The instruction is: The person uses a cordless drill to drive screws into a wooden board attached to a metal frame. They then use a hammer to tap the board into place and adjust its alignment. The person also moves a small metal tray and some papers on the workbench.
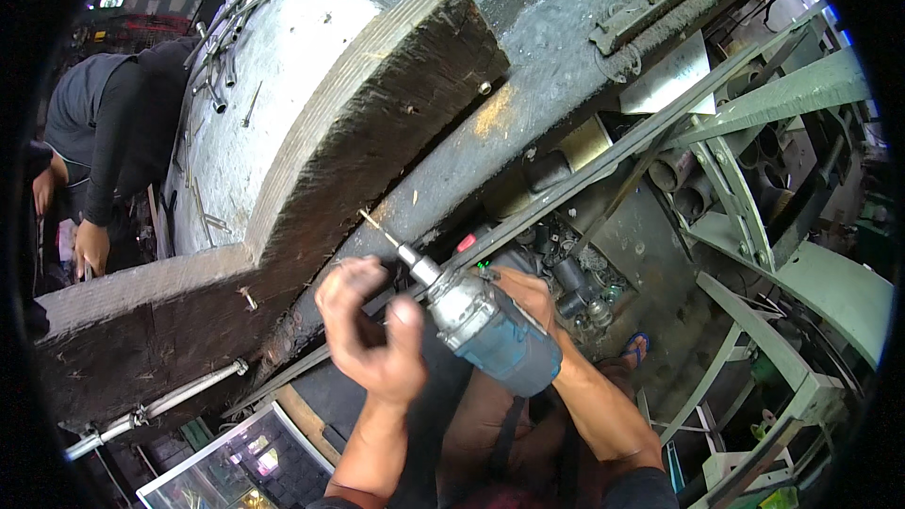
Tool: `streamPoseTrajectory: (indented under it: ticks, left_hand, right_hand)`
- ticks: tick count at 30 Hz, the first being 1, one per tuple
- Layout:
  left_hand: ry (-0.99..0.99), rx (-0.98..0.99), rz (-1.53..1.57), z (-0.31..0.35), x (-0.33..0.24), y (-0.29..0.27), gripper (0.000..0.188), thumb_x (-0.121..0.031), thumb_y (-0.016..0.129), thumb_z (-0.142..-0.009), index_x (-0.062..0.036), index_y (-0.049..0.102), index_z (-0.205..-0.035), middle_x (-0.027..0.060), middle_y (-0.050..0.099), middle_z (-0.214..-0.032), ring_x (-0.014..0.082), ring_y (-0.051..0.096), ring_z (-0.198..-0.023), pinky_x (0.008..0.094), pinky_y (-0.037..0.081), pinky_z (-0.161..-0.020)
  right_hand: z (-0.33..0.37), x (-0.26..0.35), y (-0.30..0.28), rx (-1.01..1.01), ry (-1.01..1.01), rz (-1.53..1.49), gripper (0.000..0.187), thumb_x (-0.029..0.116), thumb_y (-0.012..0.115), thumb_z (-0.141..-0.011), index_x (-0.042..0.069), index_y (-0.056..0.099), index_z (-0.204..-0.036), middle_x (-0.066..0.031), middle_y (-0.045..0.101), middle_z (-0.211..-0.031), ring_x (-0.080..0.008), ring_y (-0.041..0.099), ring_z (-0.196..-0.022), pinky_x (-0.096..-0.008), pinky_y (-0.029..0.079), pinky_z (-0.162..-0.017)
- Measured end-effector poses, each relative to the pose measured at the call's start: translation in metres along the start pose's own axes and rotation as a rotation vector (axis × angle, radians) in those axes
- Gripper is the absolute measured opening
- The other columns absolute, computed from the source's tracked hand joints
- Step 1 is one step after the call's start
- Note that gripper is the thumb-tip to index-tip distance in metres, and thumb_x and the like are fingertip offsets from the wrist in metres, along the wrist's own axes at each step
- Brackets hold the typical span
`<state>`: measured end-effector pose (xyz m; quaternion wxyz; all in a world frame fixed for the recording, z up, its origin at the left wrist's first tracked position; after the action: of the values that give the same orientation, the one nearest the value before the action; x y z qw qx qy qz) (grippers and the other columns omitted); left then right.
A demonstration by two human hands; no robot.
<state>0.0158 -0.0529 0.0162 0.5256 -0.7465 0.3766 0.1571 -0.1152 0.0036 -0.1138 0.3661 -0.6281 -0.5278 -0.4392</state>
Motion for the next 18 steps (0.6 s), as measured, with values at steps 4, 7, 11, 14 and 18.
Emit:
streamPoseTrajectory:
  ticks: [4, 7, 11, 14, 18]
  left_hand:
    - [0.361, 0.396, -0.006, 0.021, -0.051, 0.034, 0.044, -0.054, 0.074, -0.080, -0.0147, 0.078, -0.100, 0.0060, 0.069, -0.120, 0.0283, 0.057, -0.113, 0.0445, 0.031, -0.108]
    - [0.358, 0.432, 0.089, 0.018, -0.055, 0.037, 0.037, -0.046, 0.071, -0.081, -0.0139, 0.078, -0.097, 0.0039, 0.072, -0.112, 0.0249, 0.060, -0.110, 0.0431, 0.027, -0.109]
    - [0.333, 0.430, 0.133, 0.013, -0.056, 0.032, 0.027, -0.032, 0.065, -0.081, -0.0124, 0.078, -0.094, 0.0046, 0.074, -0.103, 0.0230, 0.062, -0.106, 0.0413, 0.028, -0.107]
    - [0.329, 0.412, 0.132, 0.013, -0.056, 0.030, 0.024, -0.026, 0.063, -0.078, -0.0151, 0.081, -0.090, 0.0067, 0.074, -0.099, 0.0246, 0.062, -0.104, 0.0430, 0.035, -0.099]
    - [0.329, 0.390, 0.151, 0.013, -0.056, 0.029, 0.023, -0.026, 0.063, -0.079, -0.0152, 0.081, -0.089, 0.0053, 0.074, -0.098, 0.0238, 0.062, -0.103, 0.0423, 0.035, -0.098]
  right_hand:
    - [0.001, 0.002, 0.000, -0.017, 0.145, -0.195, 0.030, 0.019, 0.078, -0.077, 0.001, 0.069, -0.099, -0.0111, 0.069, -0.086, -0.0298, 0.069, -0.075, -0.0363, 0.054, -0.064]
    - [0.001, 0.011, 0.000, -0.035, 0.148, -0.187, 0.030, 0.019, 0.077, -0.077, 0.001, 0.069, -0.098, -0.0111, 0.069, -0.086, -0.0298, 0.069, -0.074, -0.0363, 0.054, -0.064]
    - [0.002, 0.021, 0.002, -0.038, 0.122, -0.151, 0.029, 0.019, 0.077, -0.077, 0.000, 0.069, -0.098, -0.0112, 0.068, -0.085, -0.0298, 0.069, -0.074, -0.0362, 0.054, -0.063]
    - [0.004, 0.022, 0.002, -0.037, 0.117, -0.129, 0.029, 0.020, 0.077, -0.077, 0.000, 0.068, -0.097, -0.0112, 0.067, -0.085, -0.0298, 0.068, -0.073, -0.0362, 0.053, -0.063]
    - [0.005, 0.022, 0.001, -0.039, 0.118, -0.126, 0.029, 0.020, 0.077, -0.077, 0.000, 0.068, -0.096, -0.0112, 0.067, -0.084, -0.0298, 0.068, -0.072, -0.0362, 0.053, -0.062]
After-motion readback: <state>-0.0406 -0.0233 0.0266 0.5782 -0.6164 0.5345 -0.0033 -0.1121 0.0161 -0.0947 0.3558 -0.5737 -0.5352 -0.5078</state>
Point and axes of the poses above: each hand's wrist, its own z-axis away from the middle knuckle, its own y-axis out of the palm, x = y × z, the point moved 8 cm from there along -z, towards the middle knuckle
